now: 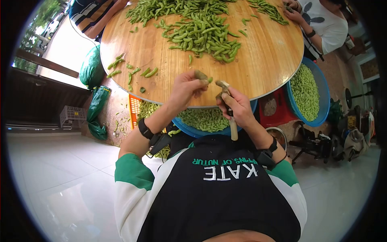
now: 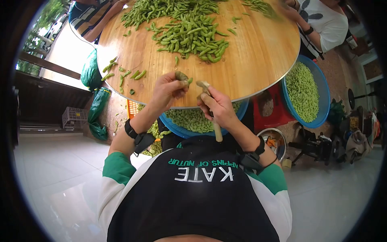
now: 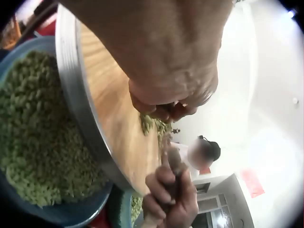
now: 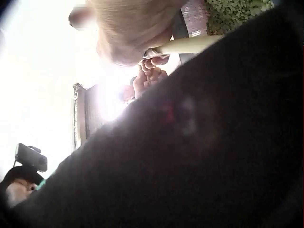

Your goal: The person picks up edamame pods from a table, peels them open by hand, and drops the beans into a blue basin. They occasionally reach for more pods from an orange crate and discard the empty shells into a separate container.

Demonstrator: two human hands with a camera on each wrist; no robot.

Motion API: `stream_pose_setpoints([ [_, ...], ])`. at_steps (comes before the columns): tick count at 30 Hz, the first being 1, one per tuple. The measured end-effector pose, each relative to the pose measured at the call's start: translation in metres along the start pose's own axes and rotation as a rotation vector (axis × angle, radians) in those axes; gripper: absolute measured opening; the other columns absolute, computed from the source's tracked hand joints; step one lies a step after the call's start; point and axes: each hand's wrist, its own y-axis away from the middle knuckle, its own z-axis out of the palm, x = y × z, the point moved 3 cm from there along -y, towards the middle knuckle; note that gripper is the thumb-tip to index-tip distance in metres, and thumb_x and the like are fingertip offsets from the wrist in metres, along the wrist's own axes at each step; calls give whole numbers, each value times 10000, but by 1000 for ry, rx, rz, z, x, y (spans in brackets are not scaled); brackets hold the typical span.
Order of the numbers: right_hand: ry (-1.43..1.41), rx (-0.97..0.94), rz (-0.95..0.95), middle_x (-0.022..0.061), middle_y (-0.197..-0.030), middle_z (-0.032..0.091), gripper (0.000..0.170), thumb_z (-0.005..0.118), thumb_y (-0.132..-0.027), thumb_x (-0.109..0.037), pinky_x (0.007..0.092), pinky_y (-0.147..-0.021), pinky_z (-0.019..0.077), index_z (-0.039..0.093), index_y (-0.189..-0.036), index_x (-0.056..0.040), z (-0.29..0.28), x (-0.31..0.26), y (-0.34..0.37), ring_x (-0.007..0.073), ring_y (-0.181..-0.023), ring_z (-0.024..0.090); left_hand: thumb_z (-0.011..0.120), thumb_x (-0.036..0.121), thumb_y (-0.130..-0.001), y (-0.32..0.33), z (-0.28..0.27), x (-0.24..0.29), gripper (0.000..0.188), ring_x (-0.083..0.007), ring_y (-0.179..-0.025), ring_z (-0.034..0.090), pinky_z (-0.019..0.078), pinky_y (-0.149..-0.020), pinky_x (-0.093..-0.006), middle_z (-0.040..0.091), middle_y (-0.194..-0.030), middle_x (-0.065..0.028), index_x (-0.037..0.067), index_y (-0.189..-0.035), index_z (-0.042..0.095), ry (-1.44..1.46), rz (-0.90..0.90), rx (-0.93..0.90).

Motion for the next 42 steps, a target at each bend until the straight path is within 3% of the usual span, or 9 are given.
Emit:
stream_pose_setpoints([
  [18, -86, 27, -55, 14, -788, 564, 358, 492, -967, -118, 179, -416, 337, 481, -1313, -27, 0, -1, 5, 47, -513, 421, 611, 47, -865, 12, 24, -12, 71, -69, -627, 545, 408, -535, -204, 629, -747, -26, -9, -902, 632, -90, 143, -63],
  [22, -220, -56, 7, 43, -823, 574, 347, 491, -950, -64, 184, -426, 353, 490, -1292, -4, -4, -1, 7, 49, -535, 424, 577, 40, -873, 8, 24, -14, 51, -90, -613, 545, 400, -534, -214, 588, -719, -20, 2, -869, 610, 315, -248, -230],
  [24, 299, -14, -187, 28, -841, 607, 364, 547, -927, -68, 237, -524, 444, 509, -1284, -6, -4, -6, 10, 79, -626, 524, 574, 50, -873, 6, 25, -19, 55, -95, -604, 541, 393, -530, -210, 575, -709, -20, 6, -859, 603, 446, -351, -314],
  [25, 299, -8, -182, 28, -841, 607, 364, 547, -927, -68, 237, -524, 444, 509, -1284, -6, -10, 1, 10, 79, -626, 524, 573, 59, -867, 6, 23, -25, 60, -95, -594, 535, 383, -509, -212, 571, -699, -26, 7, -849, 599, 409, -349, -256],
  [27, 1175, 2, -724, 41, -876, 634, 371, 579, -901, -46, 243, -657, 479, 514, -1262, 13, -11, 0, 8, 88, -744, 580, 573, 68, -861, 4, 23, -32, 67, -96, -584, 529, 374, -488, -214, 567, -689, -33, 9, -840, 594, 368, -339, -201],
  [28, 1175, -1, -726, 41, -876, 634, 371, 579, -901, -46, 243, -657, 479, 514, -1262, 13, -9, -1, 10, 88, -744, 580, 574, 74, -853, 5, 25, -36, 71, -94, -556, 511, 361, -463, -218, 566, -678, -37, 12, -823, 592, 339, -314, -168],
  [30, 545, 95, -376, 55, -873, 644, 327, 599, -890, -51, 234, -698, 482, 538, -1203, 22, -9, 2, 13, 83, -794, 595, 576, 79, -844, 6, 29, -40, 76, -92, -527, 492, 348, -437, -222, 566, -667, -42, 14, -806, 590, 313, -296, -132],
  [39, 581, 119, -252, 38, -759, 627, 199, 617, -868, -45, 233, -625, 482, 576, -1055, 11, -14, -4, 16, 82, -678, 589, 580, 77, -819, 25, 13, -18, 70, -109, -490, 495, 360, -413, -252, 545, -594, -44, 17, -793, 606, 18, -289, -121],
  [42, 641, 30, -185, 46, -716, 615, 197, 646, -854, -64, 242, -597, 469, 588, -1031, -3, -23, 2, 19, 97, -633, 579, 590, 116, -803, 35, -23, 26, 111, -243, -686, 574, 468, -631, -371, 582, -713, -93, 25, -846, 637, -1133, 404, 184],
])
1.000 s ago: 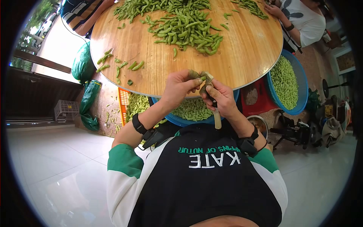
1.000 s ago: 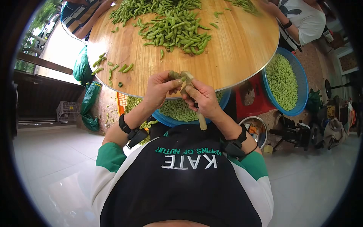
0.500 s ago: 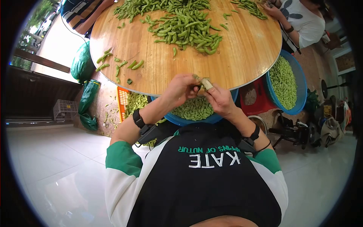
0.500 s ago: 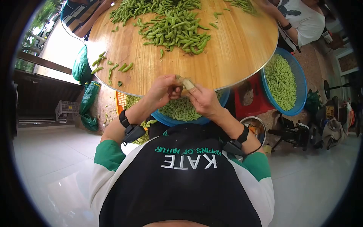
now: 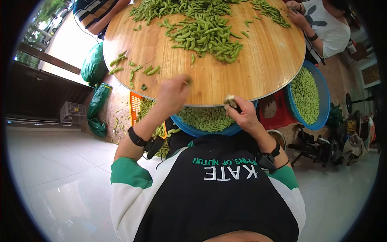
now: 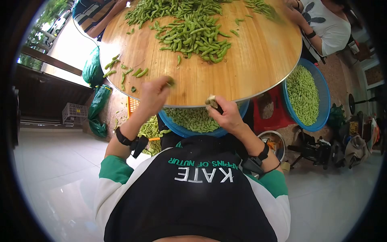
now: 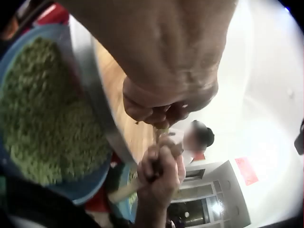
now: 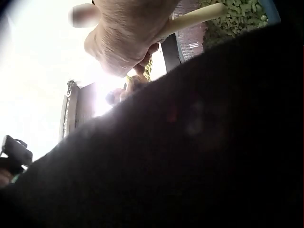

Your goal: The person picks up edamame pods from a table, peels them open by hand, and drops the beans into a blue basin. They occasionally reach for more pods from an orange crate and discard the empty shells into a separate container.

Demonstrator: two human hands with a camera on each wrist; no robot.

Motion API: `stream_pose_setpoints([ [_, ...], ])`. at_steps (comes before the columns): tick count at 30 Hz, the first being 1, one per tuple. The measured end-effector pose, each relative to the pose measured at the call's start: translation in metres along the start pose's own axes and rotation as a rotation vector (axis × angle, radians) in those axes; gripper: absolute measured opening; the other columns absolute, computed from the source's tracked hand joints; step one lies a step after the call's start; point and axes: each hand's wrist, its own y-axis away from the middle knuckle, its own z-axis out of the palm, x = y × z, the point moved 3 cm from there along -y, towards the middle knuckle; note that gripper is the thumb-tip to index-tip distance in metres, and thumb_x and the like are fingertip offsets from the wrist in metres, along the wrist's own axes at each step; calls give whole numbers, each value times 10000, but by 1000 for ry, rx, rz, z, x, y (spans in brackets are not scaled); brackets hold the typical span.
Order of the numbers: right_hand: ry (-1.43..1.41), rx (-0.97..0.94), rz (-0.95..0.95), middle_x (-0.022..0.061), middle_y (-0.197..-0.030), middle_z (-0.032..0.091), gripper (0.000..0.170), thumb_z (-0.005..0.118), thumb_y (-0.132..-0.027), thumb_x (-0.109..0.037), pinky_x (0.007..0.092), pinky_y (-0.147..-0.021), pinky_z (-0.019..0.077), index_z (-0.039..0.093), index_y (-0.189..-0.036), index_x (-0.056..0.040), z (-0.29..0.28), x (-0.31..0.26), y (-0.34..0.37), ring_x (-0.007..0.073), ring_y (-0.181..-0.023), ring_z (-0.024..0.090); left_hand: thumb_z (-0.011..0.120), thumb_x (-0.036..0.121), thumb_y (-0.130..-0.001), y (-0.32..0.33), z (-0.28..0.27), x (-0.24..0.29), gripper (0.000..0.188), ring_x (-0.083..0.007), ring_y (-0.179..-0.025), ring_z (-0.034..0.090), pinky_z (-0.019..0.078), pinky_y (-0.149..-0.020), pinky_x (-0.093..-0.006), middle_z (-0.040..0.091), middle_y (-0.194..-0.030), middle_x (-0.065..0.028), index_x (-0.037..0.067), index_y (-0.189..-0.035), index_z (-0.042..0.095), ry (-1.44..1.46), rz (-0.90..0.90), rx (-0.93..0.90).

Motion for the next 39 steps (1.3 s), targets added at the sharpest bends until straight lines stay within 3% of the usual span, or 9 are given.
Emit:
stream_pose_setpoints([
  [1, -3, 2, -3, 46, -716, 615, 197, 646, -854, -64, 242, -597, 469, 588, -1031, -3, 1, -2, 1, 97, -633, 579, 591, 130, -797, -5, -13, -6, 130, -295, -788, 586, 478, -725, -405, 592, -776, -116, 28, -858, 645, -369, 129, 183],
  [5, 105, -104, -54, 70, -667, 557, 245, 687, -835, -101, 254, -576, 452, 595, -1034, 8, 7, -5, 3, 113, -608, 553, 585, 134, -791, -33, -17, -29, 145, -350, -942, 542, 448, -826, -419, 595, -899, -149, 26, -862, 651, -520, 95, 236],
  [7, 54, -62, -100, 53, -679, 545, 298, 657, -852, -86, 255, -573, 445, 578, -1121, 16, 11, -7, 1, 102, -612, 534, 581, 124, -775, -53, 2, -32, 159, -349, -972, 534, 442, -837, -424, 590, -929, -175, 16, -870, 649, -270, 55, 203],
  [14, -172, -44, 65, 9, -760, 569, 330, 522, -927, -102, 209, -546, 403, 518, -1235, 16, 3, -9, 1, 68, -607, 499, 603, 135, -763, -93, 43, -48, 162, -359, -953, 545, 448, -826, -443, 594, -925, -184, 19, -868, 647, -356, 9, 208],
  [17, -381, 12, 197, -2, -758, 553, 336, 487, -948, -129, 187, -502, 370, 504, -1256, 1, 2, -6, -3, 46, -573, 453, 618, 115, -778, -78, 42, -30, 148, -330, -832, 580, 479, -746, -393, 613, -877, -186, 18, -887, 646, -224, 14, 207],
  [19, -523, 55, 207, -3, -765, 538, 359, 475, -959, -141, 181, -462, 351, 467, -1293, -11, 5, -7, -9, 30, -556, 423, 628, 77, -810, -58, 39, -10, 141, -223, -670, 582, 477, -632, -322, 646, -811, -122, 0, -928, 644, 278, -113, 34],
  [22, -603, 59, 204, 4, -768, 537, 379, 469, -967, -148, 180, -439, 342, 435, -1320, -15, 13, -3, -19, 32, -548, 426, 632, 57, -839, -36, 44, 20, 138, -103, -605, 532, 430, -546, -243, 643, -755, -49, -17, -955, 640, 795, -203, -89],
  [30, -642, 19, 127, 1, -777, 546, 271, 462, -979, -154, 180, -435, 336, 489, -1216, -25, 17, -8, -19, 31, -525, 422, 627, 57, -856, -20, 64, 25, 127, -55, -637, 514, 412, -539, -213, 622, -750, -17, -29, -949, 639, 829, -286, -225],
  [39, -649, 46, 117, 27, -800, 556, 333, 462, -979, -124, 184, -436, 347, 463, -1289, -4, 14, -9, -15, 39, -514, 420, 612, 36, -868, -10, 69, 36, 86, -83, -683, 549, 457, -607, -246, 639, -774, -37, -39, -909, 616, 696, -93, -57],
])
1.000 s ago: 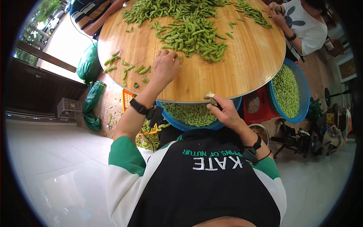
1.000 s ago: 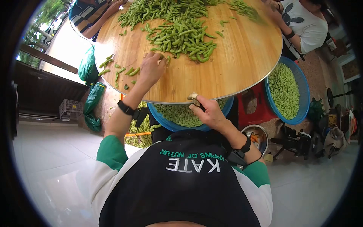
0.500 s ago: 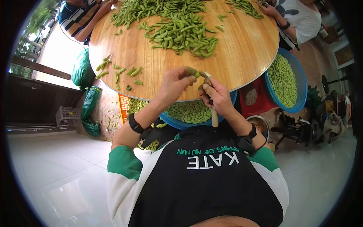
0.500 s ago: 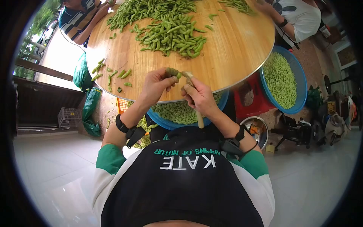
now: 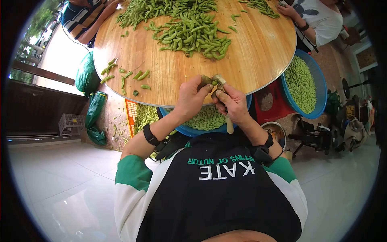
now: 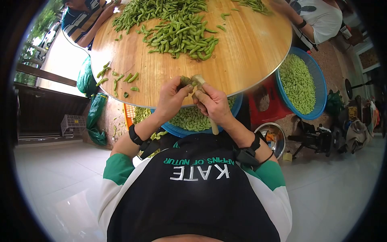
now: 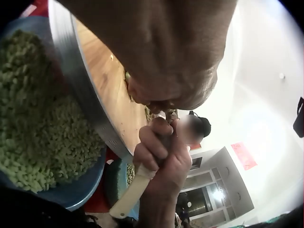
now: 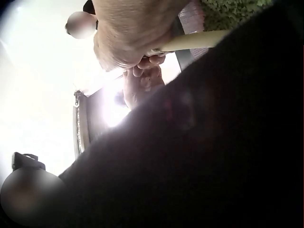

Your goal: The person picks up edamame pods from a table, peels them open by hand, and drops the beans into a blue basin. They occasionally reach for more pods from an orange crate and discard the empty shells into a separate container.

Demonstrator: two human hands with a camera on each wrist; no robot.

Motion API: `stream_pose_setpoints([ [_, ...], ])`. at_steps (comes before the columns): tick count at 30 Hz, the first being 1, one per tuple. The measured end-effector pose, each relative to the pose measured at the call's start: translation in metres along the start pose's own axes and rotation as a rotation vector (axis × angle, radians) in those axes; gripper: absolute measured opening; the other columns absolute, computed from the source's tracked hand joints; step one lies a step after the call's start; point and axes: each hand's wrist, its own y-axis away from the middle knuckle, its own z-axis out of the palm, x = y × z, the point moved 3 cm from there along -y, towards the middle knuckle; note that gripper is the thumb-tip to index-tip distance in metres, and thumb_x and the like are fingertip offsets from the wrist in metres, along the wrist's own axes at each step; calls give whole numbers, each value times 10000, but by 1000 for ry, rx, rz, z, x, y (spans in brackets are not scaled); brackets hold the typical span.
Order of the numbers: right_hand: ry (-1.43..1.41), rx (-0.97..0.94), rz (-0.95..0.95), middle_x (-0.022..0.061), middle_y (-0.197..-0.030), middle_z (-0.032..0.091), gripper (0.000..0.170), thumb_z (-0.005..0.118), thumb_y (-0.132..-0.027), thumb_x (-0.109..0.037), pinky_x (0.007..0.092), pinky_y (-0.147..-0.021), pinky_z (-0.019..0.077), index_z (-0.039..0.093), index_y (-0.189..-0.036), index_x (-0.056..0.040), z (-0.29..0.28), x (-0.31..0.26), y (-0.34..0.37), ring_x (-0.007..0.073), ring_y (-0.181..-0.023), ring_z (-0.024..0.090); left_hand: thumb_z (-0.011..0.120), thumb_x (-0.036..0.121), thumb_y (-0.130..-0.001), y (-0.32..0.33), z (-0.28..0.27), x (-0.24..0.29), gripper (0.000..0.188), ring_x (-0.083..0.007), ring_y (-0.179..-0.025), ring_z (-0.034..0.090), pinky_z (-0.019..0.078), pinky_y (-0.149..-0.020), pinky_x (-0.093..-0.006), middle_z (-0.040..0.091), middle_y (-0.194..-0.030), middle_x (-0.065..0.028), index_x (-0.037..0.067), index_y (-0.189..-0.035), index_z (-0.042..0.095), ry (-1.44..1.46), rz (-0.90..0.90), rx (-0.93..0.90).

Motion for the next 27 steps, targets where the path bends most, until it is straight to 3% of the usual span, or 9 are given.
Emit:
stream_pose_setpoints([
  [3, 35, 56, -22, 10, -773, 559, 324, 477, -969, -112, 175, -426, 329, 490, -1277, -12, 2, 0, 0, 31, -501, 417, 601, 32, -872, 1, 0, 1, 81, -78, -671, 544, 450, -588, -244, 636, -771, -33, -32, -919, 617, 4, 43, 24],
  [11, -193, -106, 75, 25, -791, 560, 367, 479, -951, -62, 179, -439, 338, 477, -1316, -18, -9, -5, 4, 42, -508, 408, 595, 51, -873, -9, -4, -3, 48, -73, -610, 504, 388, -537, -211, 580, -743, -13, 13, -898, 608, 712, -428, -318],
  [14, 137, -51, 13, 29, -808, 569, 378, 509, -939, -49, 168, -463, 339, 481, -1313, -4, -14, 3, 2, 45, -513, 422, 575, 65, -884, -8, -1, -11, 49, -72, -616, 509, 384, -514, -213, 573, -762, -8, 25, -899, 598, 864, -554, -378],
  [16, 833, 28, -693, 30, -836, 626, 303, 579, -909, -60, 212, -604, 470, 553, -1202, 12, -10, -3, 2, 78, -674, 572, 571, 73, -887, -5, 2, -20, 50, -73, -613, 510, 382, -506, -212, 566, -742, -6, 27, -885, 591, 809, -531, -359],
  [17, 835, 26, -693, 30, -836, 626, 303, 579, -909, -60, 212, -604, 470, 553, -1202, 12, -12, -1, 6, 78, -674, 572, 567, 81, -889, -5, 5, -23, 58, -73, -609, 511, 380, -497, -211, 559, -721, -3, 30, -870, 584, 752, -502, -344],
  [19, 569, 113, -397, 33, -876, 642, 322, 610, -886, -48, 237, -707, 491, 546, -1193, 28, -12, -2, 9, 84, -795, 597, 565, 85, -887, -3, 12, -22, 64, -71, -603, 511, 377, -495, -207, 558, -708, -3, 28, -861, 579, 619, -467, -299],
  [22, 421, 169, -208, 25, -874, 641, 299, 619, -876, -48, 224, -682, 479, 552, -1155, 34, -20, 8, 9, 65, -772, 582, 561, 90, -887, 0, 17, -19, 72, -67, -593, 517, 376, -498, -192, 565, -683, -9, 24, -860, 573, 407, -395, -243],
  [25, 452, 141, -300, 10, -809, 611, 253, 618, -873, -46, 214, -638, 465, 557, -1108, 26, -15, 8, 8, 58, -713, 559, 570, 100, -887, 2, 10, -15, 85, -60, -609, 523, 391, -509, -195, 575, -699, -3, 19, -862, 581, 378, -379, -260],
  [27, 504, 100, -261, 4, -766, 587, 225, 615, -872, -45, 214, -608, 451, 566, -1082, 19, -17, 3, 11, 54, -678, 537, 563, 63, -858, 2, -2, -8, 65, -133, -608, 565, 429, -522, -248, 612, -720, -38, 9, -837, 592, 131, -327, -227],
])
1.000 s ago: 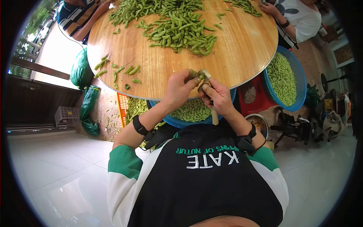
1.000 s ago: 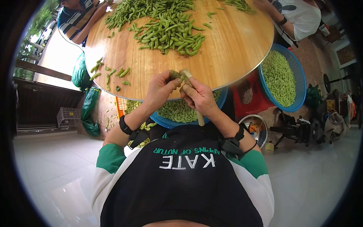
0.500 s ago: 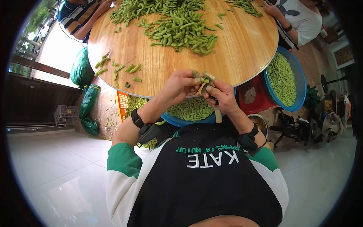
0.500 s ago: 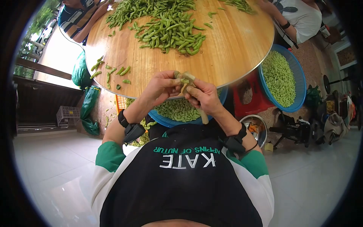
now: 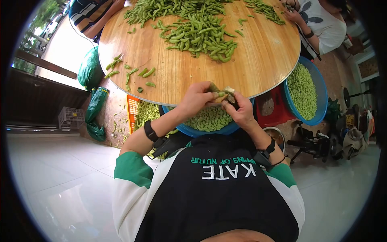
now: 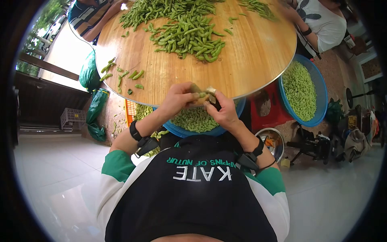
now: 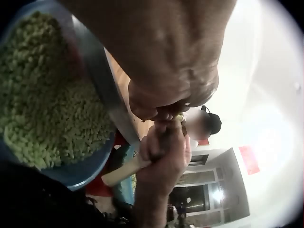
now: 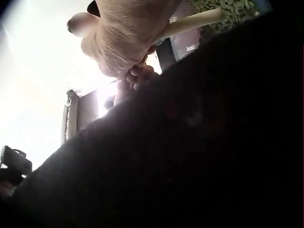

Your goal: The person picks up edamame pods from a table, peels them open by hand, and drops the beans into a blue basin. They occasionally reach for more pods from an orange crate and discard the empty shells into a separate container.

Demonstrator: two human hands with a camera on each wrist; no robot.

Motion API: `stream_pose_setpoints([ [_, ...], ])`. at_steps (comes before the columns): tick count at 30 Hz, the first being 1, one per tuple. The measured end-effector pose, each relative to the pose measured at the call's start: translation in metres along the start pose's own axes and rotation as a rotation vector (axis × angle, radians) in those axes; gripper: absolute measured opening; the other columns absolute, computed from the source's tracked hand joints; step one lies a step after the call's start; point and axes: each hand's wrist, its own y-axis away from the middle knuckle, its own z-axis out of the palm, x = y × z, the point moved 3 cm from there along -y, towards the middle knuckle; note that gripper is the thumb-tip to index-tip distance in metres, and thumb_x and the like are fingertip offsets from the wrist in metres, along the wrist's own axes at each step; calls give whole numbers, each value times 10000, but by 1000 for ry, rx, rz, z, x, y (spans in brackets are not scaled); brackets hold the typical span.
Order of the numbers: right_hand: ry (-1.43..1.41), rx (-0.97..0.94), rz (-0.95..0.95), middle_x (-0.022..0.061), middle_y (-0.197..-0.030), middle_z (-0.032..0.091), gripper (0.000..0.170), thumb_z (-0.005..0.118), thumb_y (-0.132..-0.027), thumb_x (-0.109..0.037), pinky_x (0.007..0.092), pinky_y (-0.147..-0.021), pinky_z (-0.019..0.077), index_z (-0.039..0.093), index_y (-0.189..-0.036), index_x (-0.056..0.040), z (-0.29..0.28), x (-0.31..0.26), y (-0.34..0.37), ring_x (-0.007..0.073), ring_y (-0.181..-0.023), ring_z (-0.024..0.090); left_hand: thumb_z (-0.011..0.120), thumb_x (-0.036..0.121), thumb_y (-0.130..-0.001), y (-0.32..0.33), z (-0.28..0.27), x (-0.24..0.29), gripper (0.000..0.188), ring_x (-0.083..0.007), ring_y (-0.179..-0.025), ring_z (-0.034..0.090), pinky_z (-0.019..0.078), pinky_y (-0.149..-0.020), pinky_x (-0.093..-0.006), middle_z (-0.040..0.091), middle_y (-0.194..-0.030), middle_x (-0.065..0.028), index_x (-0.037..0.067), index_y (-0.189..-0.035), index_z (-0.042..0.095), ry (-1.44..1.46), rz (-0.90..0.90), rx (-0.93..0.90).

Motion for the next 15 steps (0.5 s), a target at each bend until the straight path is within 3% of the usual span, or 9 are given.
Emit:
stream_pose_setpoints([
  [1, 51, -50, 29, -3, -723, 563, 197, 613, -871, -44, 214, -578, 437, 575, -1056, 11, -4, -1, 1, 50, -643, 516, 563, 63, -858, 1, -7, 4, 65, -133, -608, 565, 429, -522, -248, 612, -720, -38, 9, -837, 592, -3, 6, 3],
  [3, 112, -80, 15, 10, -664, 524, 169, 643, -861, -67, 228, -538, 410, 596, -1011, -4, -8, -3, 2, 61, -591, 483, 565, 20, -785, 9, -29, 28, 47, -250, -731, 603, 468, -609, -332, 629, -812, -107, 2, -805, 604, -673, 570, 418],
  [4, 130, -160, 2, 20, -649, 514, 167, 662, -853, -85, 236, -528, 401, 601, -988, -6, -7, -5, 4, 74, -570, 473, 565, 20, -785, 7, -41, 30, 47, -250, -731, 603, 468, -609, -332, 629, -812, -107, 2, -805, 604, -675, 570, 419],
  [6, 173, -275, -43, 56, -634, 511, 197, 707, -833, -135, 253, -524, 403, 605, -944, -8, -4, -8, 7, 114, -542, 479, 561, 2, -725, -8, -63, 34, 108, -352, -882, 562, 468, -734, -406, 597, -920, -177, 6, -817, 617, -1372, 500, 609],
  [10, 186, -275, -45, 87, -646, 543, 229, 721, -820, -141, 262, -545, 428, 601, -948, 7, -3, -12, 6, 138, -565, 519, 568, 20, -721, -39, -73, 26, 139, -370, -925, 526, 450, -792, -425, 559, -943, -183, 7, -853, 611, -1360, 600, 578],
  [12, 177, -244, -59, 89, -644, 540, 233, 720, -820, -137, 263, -546, 429, 599, -953, 11, 0, -10, 6, 136, -566, 517, 560, 31, -733, -56, -62, 22, 146, -384, -895, 522, 449, -785, -439, 544, -932, -186, 3, -873, 594, -1000, 709, 515],
  [15, 165, -216, -70, 88, -642, 535, 231, 711, -826, -127, 263, -546, 429, 596, -965, 17, 0, -11, 4, 123, -568, 508, 558, 35, -739, -78, -65, 12, 141, -375, -905, 524, 450, -775, -440, 538, -913, -184, 0, -873, 583, -1077, 776, 566],
])
